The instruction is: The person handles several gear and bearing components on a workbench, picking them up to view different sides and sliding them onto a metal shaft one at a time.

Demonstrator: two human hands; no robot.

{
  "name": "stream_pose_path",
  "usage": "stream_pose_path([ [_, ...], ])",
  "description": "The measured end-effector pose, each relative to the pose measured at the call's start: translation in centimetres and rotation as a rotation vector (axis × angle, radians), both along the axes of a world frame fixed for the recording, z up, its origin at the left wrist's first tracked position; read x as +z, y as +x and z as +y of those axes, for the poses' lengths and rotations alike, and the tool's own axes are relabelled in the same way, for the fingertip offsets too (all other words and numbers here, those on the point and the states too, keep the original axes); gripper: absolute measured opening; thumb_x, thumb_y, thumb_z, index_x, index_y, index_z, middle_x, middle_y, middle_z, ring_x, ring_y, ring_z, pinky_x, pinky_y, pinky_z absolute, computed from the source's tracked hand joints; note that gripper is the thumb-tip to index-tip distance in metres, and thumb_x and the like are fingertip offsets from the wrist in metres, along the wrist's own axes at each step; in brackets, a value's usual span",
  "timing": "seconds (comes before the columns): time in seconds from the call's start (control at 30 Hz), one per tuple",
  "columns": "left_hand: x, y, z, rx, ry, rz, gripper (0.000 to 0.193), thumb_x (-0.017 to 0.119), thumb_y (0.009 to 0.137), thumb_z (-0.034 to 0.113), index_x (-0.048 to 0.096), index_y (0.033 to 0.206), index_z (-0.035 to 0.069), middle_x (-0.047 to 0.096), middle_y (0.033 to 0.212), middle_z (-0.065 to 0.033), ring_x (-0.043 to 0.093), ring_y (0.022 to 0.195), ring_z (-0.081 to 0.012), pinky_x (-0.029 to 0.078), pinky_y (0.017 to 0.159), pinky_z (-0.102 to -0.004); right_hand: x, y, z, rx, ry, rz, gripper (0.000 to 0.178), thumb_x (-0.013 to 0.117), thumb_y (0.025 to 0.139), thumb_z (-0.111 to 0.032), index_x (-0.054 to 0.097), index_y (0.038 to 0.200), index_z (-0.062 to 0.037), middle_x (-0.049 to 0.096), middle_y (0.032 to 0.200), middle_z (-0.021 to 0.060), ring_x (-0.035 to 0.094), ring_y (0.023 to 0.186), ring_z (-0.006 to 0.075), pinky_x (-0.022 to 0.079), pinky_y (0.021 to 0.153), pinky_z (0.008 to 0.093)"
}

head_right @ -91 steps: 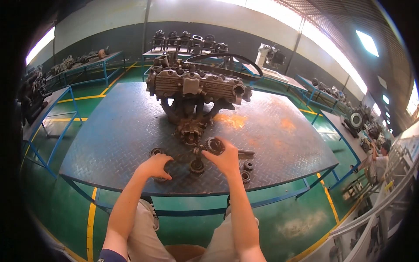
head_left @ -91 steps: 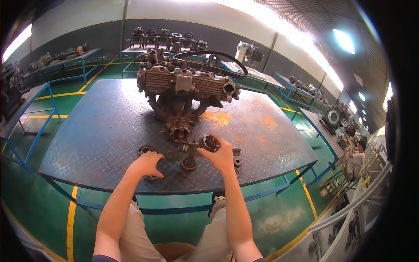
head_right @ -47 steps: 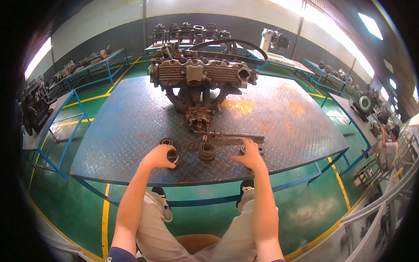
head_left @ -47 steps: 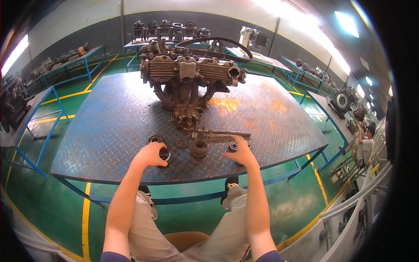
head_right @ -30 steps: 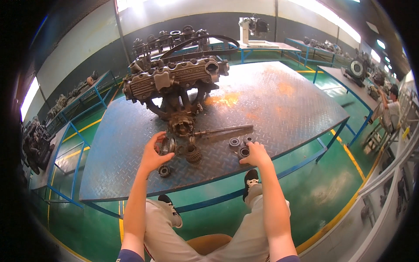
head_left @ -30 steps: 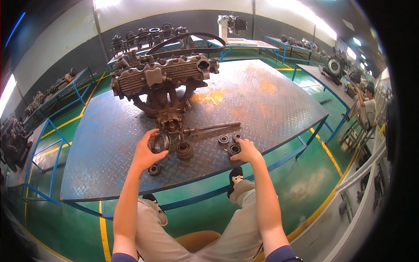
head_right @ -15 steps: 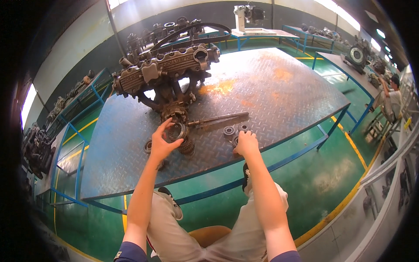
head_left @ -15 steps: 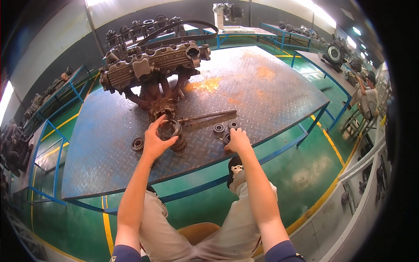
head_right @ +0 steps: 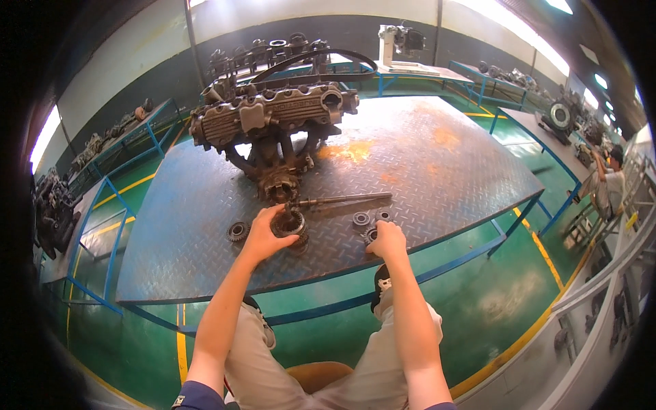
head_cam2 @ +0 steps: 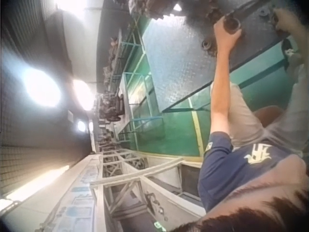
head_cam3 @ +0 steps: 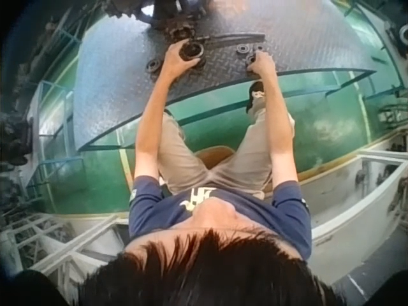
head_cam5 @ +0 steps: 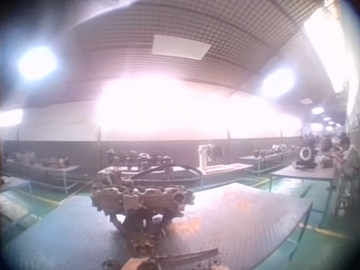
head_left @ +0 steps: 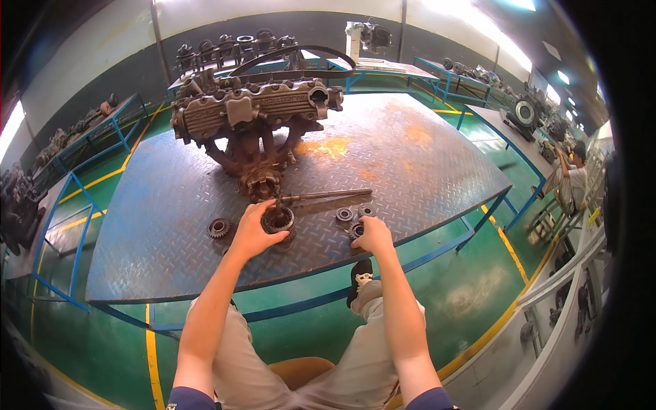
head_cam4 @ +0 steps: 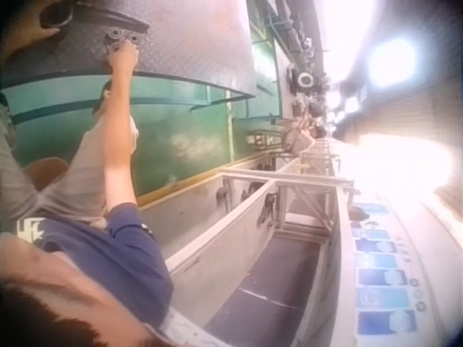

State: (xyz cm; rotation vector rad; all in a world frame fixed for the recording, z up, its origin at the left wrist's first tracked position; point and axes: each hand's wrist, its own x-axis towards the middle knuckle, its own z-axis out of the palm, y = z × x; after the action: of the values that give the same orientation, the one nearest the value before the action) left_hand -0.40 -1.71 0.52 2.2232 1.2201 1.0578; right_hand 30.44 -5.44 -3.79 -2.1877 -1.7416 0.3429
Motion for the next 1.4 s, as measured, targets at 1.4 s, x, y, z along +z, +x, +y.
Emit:
stream_pose_path([
  [1.4,-2.5,-12.3,-1.1,-0.022,-0.313,0.435,0.075,0.083,0.063,0.034,0.058,0.126,0.001,0.060,0.121,-0.0213,0.053,0.116,-0.0368,0.043,0.101,-0.0414,5.3,-13.5,3.0,0.497,0.521,0.253,0.066,0.084,0.064,-0.035,0.064,0.117,-0.0020,0.062,0.117,0.0174,0.056,0.113,0.0332,0.044,0.099,0.0405],
])
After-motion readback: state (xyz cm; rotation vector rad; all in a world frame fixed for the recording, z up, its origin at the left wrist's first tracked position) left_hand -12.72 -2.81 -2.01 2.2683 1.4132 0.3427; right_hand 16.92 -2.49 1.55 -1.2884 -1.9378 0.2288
